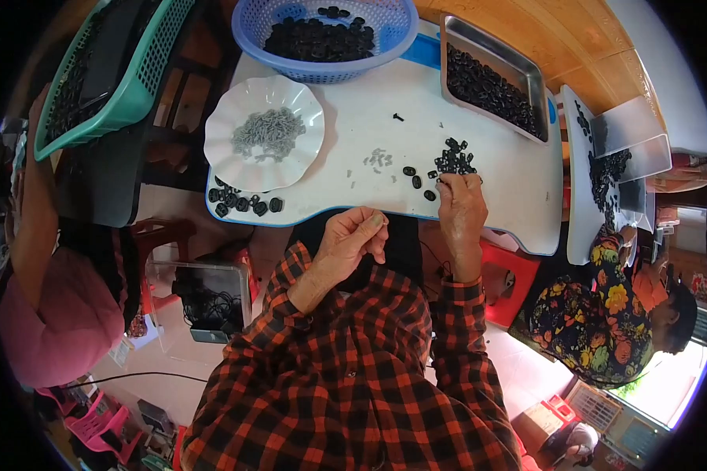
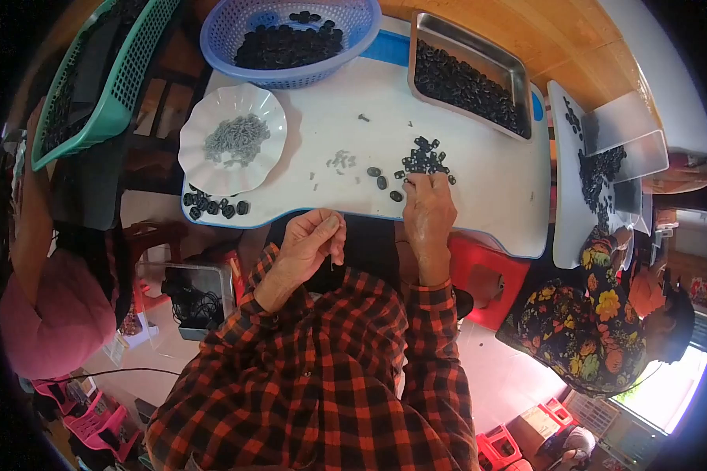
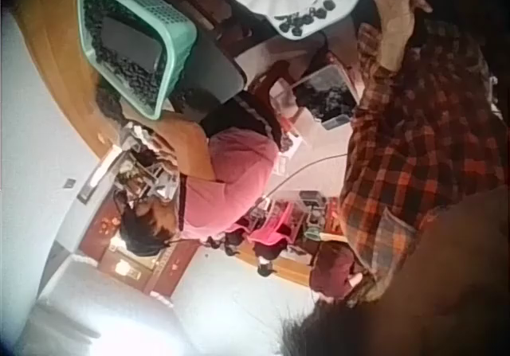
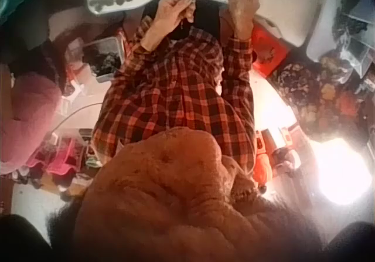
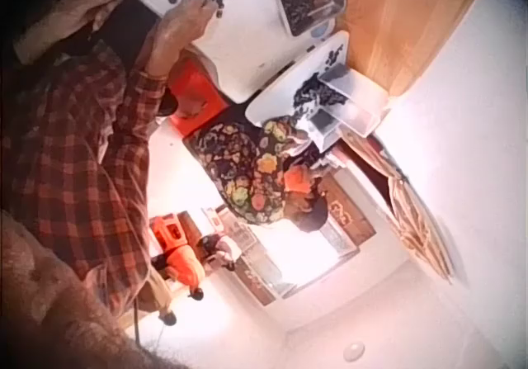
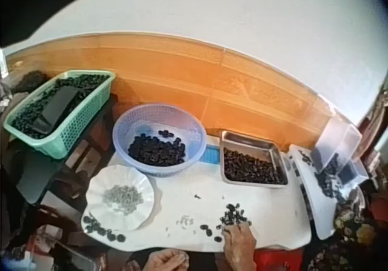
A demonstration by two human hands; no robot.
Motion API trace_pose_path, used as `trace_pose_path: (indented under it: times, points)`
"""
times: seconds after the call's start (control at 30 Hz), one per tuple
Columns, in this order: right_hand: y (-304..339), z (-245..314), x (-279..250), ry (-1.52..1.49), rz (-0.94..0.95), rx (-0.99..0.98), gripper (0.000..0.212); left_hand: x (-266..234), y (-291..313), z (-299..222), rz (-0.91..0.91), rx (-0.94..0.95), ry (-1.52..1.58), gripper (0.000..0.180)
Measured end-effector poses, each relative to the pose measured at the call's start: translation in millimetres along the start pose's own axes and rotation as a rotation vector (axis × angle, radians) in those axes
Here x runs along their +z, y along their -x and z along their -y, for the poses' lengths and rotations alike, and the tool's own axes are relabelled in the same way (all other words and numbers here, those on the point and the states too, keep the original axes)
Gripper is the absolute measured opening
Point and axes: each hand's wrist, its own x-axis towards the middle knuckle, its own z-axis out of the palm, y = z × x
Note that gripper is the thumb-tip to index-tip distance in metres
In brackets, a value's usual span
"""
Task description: The person assembles small plastic parts together by hand, then lifts a metal tray filled with components.
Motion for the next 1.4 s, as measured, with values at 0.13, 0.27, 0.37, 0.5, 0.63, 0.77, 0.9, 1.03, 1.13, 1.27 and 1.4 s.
trace_pose_path:
  times: [0.13,0.27,0.37,0.5,0.63,0.77,0.9,1.03,1.13,1.27,1.4]
  points:
    - [-1,0,-1,-0.128,0.043,0.041,0.010,0,-1,-1,0.012,-0.016,0.130,0.019]
    - [7,1,-4,-0.181,-0.114,-0.058,0.010,1,1,-1,0.042,-0.012,0.197,0.020]
    - [24,18,-14,-0.600,-0.014,0.214,0.010,2,0,-2,0.025,-0.006,0.200,0.018]
    - [45,61,-29,-1.082,0.177,0.472,0.014,7,0,-2,-0.008,0.007,0.172,0.018]
    - [54,77,-29,-1.155,0.195,0.468,0.016,9,1,-2,-0.032,0.032,0.122,0.020]
    - [56,80,-27,-1.138,0.236,0.481,0.014,9,2,-2,-0.053,0.054,0.106,0.020]
    - [59,78,-22,-1.174,0.243,0.485,0.015,9,2,-1,-0.067,0.050,0.090,0.021]
    - [59,85,-24,-1.182,0.196,0.529,0.017,9,2,0,-0.076,0.063,0.073,0.021]
    - [60,83,-22,-1.177,0.181,0.526,0.018,11,3,-1,-0.091,0.065,0.053,0.019]
    - [61,84,-20,-1.183,0.171,0.527,0.018,13,3,-1,-0.102,0.069,0.049,0.018]
    - [61,83,-19,-1.192,0.181,0.529,0.017,13,3,-1,-0.117,0.060,0.044,0.018]
